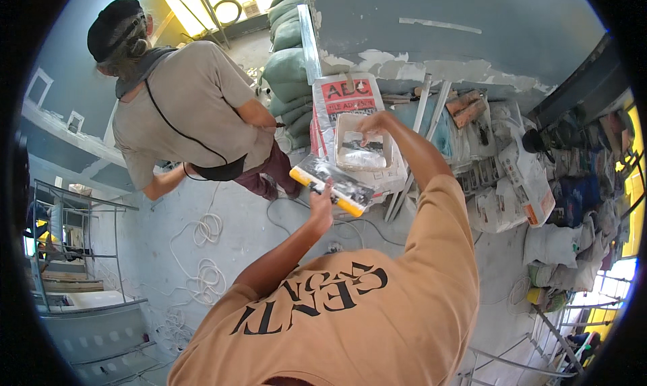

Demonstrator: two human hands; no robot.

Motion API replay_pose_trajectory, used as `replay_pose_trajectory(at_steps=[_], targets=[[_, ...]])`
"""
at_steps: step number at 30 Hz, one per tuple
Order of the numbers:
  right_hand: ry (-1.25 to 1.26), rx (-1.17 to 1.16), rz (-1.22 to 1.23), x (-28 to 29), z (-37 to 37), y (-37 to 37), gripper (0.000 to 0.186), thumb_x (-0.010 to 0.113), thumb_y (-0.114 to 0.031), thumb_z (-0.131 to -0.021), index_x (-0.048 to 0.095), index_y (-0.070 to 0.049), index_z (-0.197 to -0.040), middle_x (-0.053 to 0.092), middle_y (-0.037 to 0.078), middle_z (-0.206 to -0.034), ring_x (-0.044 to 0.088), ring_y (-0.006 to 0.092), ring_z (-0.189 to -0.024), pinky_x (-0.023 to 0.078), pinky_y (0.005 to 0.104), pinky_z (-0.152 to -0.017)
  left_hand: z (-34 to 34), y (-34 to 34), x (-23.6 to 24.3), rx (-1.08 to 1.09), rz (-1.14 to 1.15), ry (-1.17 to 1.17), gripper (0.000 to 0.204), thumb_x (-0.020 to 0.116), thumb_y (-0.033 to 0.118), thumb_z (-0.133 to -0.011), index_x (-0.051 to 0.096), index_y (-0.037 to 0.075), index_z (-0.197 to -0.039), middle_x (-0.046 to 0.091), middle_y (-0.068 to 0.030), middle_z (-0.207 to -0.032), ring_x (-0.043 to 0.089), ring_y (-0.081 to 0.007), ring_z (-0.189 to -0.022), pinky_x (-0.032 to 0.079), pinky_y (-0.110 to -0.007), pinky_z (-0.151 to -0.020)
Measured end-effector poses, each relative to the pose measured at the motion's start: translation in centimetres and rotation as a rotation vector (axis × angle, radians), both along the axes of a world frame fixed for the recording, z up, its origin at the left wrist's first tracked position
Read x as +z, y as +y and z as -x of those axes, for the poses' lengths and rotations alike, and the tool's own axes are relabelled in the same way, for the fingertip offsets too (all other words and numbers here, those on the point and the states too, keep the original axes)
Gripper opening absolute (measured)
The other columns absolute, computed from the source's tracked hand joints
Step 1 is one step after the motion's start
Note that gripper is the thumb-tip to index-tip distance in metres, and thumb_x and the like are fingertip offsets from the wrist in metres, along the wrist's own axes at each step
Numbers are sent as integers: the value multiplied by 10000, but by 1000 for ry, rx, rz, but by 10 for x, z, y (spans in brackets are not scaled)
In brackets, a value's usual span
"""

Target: The person scoops plaster onto a putty knife and applies it along the drywall seams and corners.

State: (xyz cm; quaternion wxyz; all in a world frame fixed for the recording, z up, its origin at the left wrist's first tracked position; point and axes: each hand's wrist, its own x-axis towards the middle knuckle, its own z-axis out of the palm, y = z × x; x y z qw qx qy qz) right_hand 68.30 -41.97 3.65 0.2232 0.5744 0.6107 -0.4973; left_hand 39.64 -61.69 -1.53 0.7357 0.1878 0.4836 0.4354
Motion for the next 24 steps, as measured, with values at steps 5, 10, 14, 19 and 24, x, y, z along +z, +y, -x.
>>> replay_pose_trajectory(at_steps=[5, 10, 14, 19, 24], targets=[[403, -569, -73, 52, -4, -39, 718, 763, -130, -810, 438, -12, -1439, 592, 125, -1320, 463, 232, -1304, 318, 369, -1125, 65, 24, -7, -49, -160, 53, 520, 615, 465, -986, 485, 49, -1268, 575, -18, -1049, 559, -116, -907, 480, -297, -820], [898, -634, -112, 89, -33, -55, 472, 696, 47, -833, 575, 41, -1289, 647, 52, -1224, 594, 142, -1111, 448, 288, -972, 66, 64, 18, 76, -102, -110, 553, 523, 558, -1000, 497, 70, -1258, 554, -16, -1028, 554, -121, -900, 479, -307, -814], [968, -698, -373, 134, -33, -62, 425, 685, 28, -865, 586, 11, -1278, 662, 32, -1210, 609, 134, -1111, 445, 291, -1001, 50, 90, 41, -56, -117, -129, 529, 476, 506, -1035, 482, 62, -1324, 584, -29, -1105, 585, -147, -1013, 490, -340, -906], [1026, -749, -584, 207, -21, -72, 432, 679, 39, -860, 576, 13, -1279, 679, 47, -1154, 628, 141, -1077, 470, 310, -991, 11, 130, 35, -131, -111, -429, 462, 482, 442, -1045, 468, 97, -1352, 603, -49, -1183, 607, -193, -1069, 507, -378, -960], [1066, -732, -839, 254, 30, -83, 418, 661, 53, -865, 571, 24, -1272, 682, 59, -1137, 648, 159, -1038, 509, 320, -951, -17, 171, 40, -128, -177, -518, 444, 438, 410, -1062, 483, 93, -1369, 636, -80, -1165, 662, -217, -1010, 556, -422, -945]])
